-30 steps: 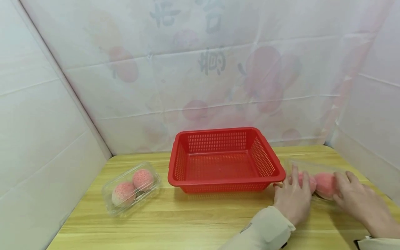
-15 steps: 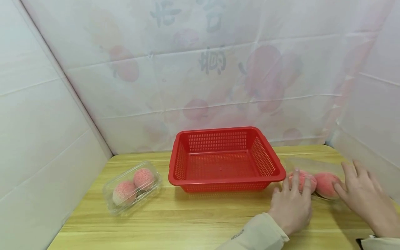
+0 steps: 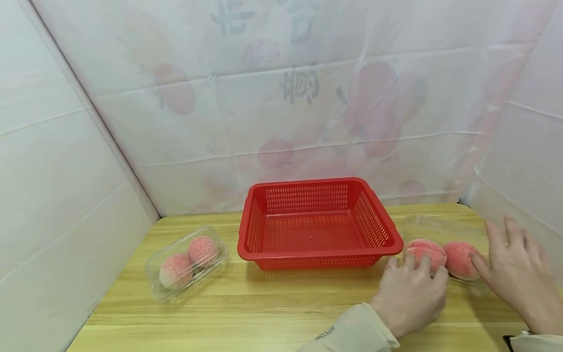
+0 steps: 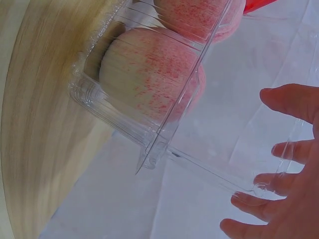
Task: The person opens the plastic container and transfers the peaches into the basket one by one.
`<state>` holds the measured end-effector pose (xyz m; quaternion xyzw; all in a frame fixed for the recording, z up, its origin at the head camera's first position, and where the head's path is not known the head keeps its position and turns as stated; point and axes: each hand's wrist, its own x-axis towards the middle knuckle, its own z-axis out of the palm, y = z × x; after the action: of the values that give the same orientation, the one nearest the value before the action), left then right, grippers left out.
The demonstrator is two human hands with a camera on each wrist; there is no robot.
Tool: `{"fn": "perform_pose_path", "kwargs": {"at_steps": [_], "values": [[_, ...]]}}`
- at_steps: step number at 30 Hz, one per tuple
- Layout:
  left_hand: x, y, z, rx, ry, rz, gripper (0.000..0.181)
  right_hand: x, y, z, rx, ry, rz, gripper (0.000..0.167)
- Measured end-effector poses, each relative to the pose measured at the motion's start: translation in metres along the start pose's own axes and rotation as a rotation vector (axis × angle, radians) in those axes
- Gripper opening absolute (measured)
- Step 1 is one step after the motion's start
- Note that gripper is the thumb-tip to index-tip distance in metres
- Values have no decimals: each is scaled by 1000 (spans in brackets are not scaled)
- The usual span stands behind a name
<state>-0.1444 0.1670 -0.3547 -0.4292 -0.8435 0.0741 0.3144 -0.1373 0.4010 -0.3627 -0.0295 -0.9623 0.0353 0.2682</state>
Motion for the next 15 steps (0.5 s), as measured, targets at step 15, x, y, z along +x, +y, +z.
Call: {"fn": "perform_pose_path", "kwargs": {"at_steps": [15], "values": [[-23,-45,0,-17,46,-3,22,2,4,-2,-43,18,29,80]]}}
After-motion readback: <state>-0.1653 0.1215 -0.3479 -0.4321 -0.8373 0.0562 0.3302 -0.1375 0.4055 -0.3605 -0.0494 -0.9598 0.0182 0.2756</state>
